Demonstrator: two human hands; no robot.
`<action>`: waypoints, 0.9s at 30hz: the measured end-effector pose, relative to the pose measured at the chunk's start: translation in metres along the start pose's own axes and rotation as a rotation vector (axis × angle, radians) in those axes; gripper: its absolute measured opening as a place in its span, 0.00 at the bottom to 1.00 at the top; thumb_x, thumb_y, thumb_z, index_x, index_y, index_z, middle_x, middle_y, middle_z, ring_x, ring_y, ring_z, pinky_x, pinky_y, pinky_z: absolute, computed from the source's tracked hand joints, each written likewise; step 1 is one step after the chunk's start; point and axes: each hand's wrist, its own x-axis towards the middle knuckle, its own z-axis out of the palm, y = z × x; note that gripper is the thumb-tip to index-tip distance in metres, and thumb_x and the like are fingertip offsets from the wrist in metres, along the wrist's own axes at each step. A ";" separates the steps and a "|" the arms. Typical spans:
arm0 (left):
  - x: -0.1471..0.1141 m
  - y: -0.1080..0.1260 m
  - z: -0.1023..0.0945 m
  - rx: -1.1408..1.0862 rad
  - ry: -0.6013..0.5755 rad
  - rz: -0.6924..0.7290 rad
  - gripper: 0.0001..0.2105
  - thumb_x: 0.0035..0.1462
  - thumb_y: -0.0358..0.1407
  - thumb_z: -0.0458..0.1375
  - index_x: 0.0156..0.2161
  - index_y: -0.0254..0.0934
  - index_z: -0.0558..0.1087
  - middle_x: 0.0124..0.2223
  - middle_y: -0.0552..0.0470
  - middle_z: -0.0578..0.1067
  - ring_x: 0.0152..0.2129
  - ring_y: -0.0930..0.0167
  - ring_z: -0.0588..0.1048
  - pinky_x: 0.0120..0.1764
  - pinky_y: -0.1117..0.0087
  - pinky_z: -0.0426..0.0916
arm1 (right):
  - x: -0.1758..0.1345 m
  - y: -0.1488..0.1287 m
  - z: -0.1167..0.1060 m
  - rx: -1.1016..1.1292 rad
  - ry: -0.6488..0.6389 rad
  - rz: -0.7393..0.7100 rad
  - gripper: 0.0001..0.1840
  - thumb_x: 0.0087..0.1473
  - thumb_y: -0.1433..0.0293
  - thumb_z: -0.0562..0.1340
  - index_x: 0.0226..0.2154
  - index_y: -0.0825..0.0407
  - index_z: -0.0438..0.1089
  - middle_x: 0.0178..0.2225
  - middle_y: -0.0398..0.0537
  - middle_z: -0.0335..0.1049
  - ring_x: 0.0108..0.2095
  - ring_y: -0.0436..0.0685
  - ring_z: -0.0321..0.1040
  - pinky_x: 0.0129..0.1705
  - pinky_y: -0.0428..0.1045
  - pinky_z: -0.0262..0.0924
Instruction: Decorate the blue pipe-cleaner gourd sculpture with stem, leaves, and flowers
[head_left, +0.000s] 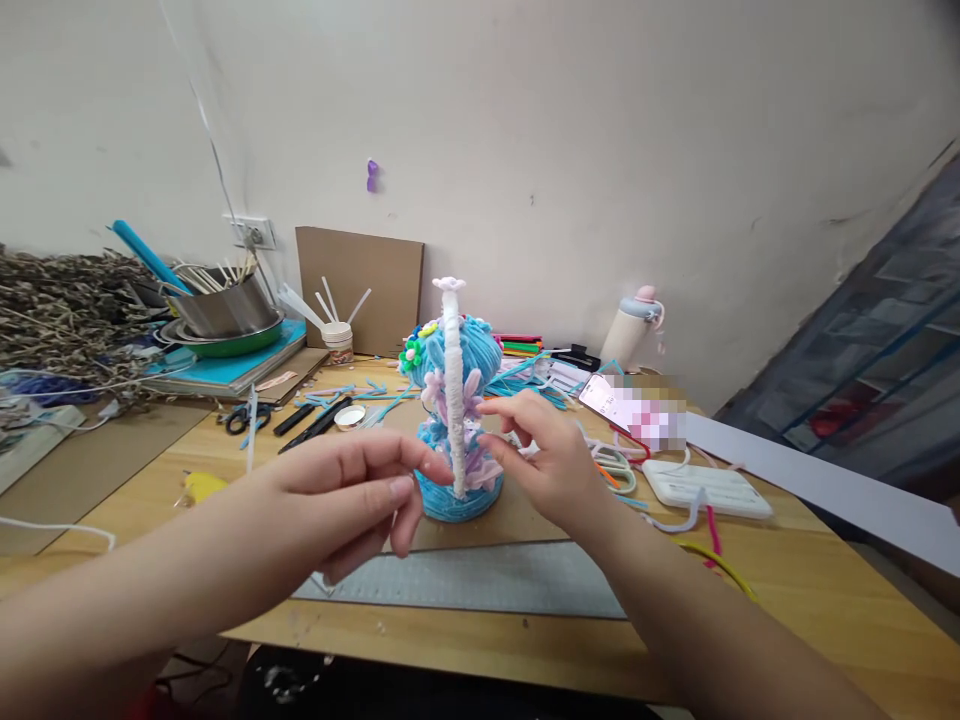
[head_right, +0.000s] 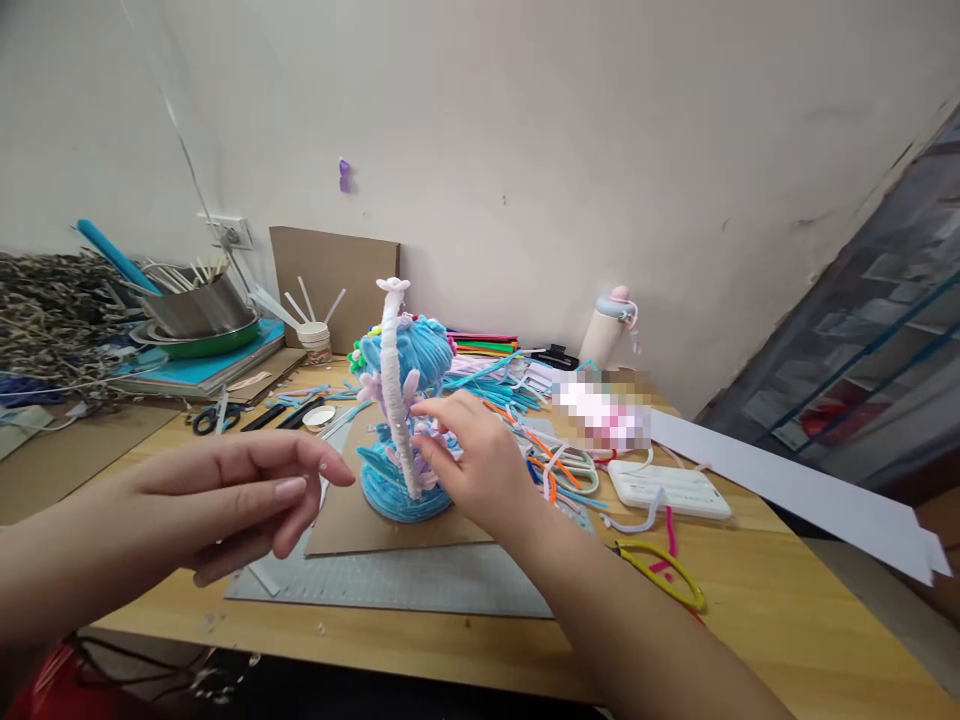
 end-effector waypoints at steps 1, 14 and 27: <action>0.000 0.000 0.002 0.013 -0.047 -0.027 0.10 0.52 0.38 0.60 0.38 0.35 0.76 0.23 0.52 0.72 0.13 0.80 0.58 0.16 0.79 0.51 | 0.003 0.000 0.002 0.003 -0.007 -0.002 0.08 0.57 0.71 0.59 0.40 0.50 0.71 0.32 0.46 0.69 0.32 0.52 0.64 0.35 0.49 0.61; 0.016 -0.014 -0.005 0.186 -0.131 -0.094 0.11 0.56 0.40 0.56 0.42 0.41 0.75 0.29 0.52 0.71 0.16 0.78 0.61 0.17 0.78 0.55 | -0.004 0.015 0.009 -0.078 0.075 0.110 0.04 0.55 0.72 0.59 0.32 0.51 0.70 0.29 0.44 0.70 0.29 0.51 0.65 0.33 0.48 0.59; 0.017 -0.015 -0.046 0.437 0.225 0.236 0.07 0.50 0.41 0.61 0.32 0.41 0.77 0.29 0.53 0.75 0.26 0.73 0.69 0.27 0.76 0.63 | 0.008 -0.009 0.005 0.049 0.094 0.059 0.04 0.56 0.72 0.60 0.34 0.50 0.71 0.29 0.41 0.71 0.29 0.50 0.65 0.33 0.48 0.61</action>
